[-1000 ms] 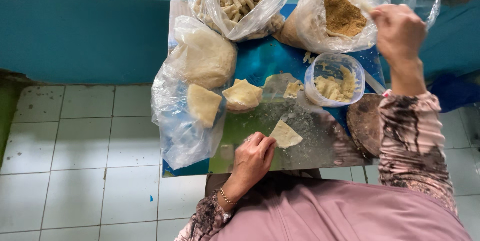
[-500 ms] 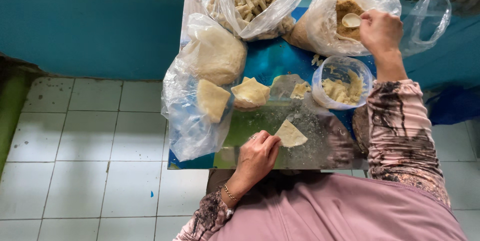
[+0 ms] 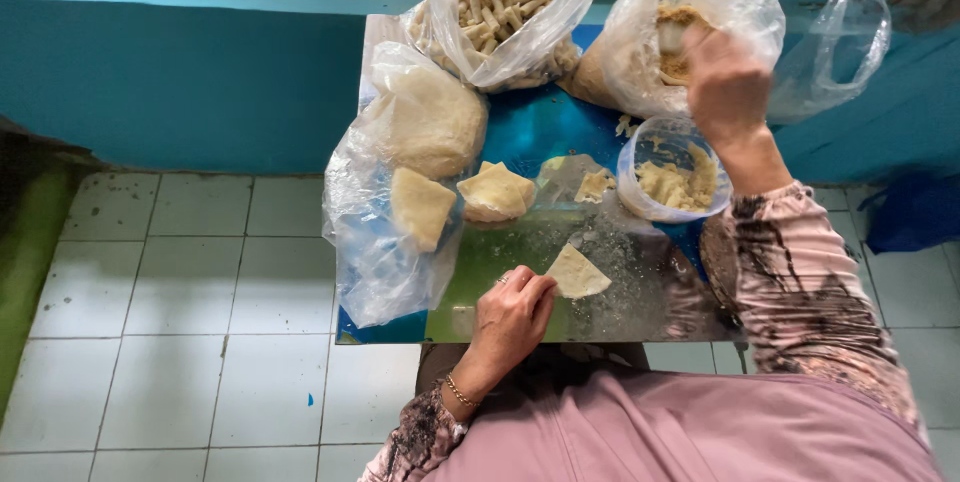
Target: The person pinches and folds small triangular dough wrappers by hand, sealing their edges one at a time, and places the finished pastries in a row on the table. They occasionally reach into a plastic bag of brown filling and add a portion to a wrapper before folding it closed.
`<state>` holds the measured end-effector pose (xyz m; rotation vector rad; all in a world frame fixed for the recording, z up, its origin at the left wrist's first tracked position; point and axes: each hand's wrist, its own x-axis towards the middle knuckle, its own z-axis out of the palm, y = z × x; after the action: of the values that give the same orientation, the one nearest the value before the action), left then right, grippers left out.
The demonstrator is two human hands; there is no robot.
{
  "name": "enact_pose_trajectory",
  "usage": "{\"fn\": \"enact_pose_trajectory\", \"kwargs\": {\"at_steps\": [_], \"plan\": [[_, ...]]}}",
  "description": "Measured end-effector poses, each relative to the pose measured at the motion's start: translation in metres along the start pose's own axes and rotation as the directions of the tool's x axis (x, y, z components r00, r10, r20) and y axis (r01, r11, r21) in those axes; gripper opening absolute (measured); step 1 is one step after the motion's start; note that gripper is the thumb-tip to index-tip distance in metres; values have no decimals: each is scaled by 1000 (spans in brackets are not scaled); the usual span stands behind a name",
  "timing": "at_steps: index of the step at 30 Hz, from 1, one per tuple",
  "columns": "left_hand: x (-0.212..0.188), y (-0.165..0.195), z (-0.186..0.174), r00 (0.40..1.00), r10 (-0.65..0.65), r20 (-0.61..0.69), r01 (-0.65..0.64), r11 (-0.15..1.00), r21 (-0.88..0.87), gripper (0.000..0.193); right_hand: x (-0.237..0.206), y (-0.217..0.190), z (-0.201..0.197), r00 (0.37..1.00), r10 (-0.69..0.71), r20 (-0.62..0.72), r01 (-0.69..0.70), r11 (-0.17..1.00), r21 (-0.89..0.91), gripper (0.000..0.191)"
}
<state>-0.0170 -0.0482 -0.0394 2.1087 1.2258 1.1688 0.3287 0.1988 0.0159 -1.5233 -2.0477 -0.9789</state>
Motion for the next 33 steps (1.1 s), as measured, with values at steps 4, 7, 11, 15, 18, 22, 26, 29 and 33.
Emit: {"fn": "enact_pose_trajectory", "kwargs": {"at_steps": [4, 7, 11, 15, 18, 22, 26, 29, 33], "plan": [[1, -1, 0, 999, 36, -2, -36, 999, -14, 7, -29, 12, -27, 998, 32, 55, -35, 999, 38, 14], [1, -1, 0, 1000, 17, 7, -17, 1000, 1, 5, -42, 60, -43, 978, 184, -101, -163, 970, 182, 14], [2, -2, 0, 1000, 14, 28, -14, 1000, -23, 5, -57, 102, -35, 796, 602, 63, -556, 686, 469, 15], [2, -2, 0, 1000, 14, 18, -13, 1000, -18, 5, -77, 80, -17, 488, 542, 684, -870, 366, 331, 18], [1, -2, 1, 1000, 14, 11, -14, 1000, -15, 6, -76, 70, -15, 603, 428, 673, -593, 805, 20, 15], [1, -2, 2, 1000, 23, -2, -23, 1000, -3, 6, -53, 71, -37, 939, 325, 109, -331, 942, 46, 22], [1, -1, 1, 1000, 3, 19, -3, 1000, -2, 5, -1, 31, -16, 834, 223, 505, -330, 935, 131, 29], [1, 0, 1, 1000, 12, 6, -12, 1000, -14, 6, 25, 6, -1, 719, 157, 677, -103, 987, -120, 40], [1, 0, 2, 1000, 19, -15, -19, 1000, -2, 6, 40, 1, 9, 632, 227, 741, -287, 957, -48, 35]]}}
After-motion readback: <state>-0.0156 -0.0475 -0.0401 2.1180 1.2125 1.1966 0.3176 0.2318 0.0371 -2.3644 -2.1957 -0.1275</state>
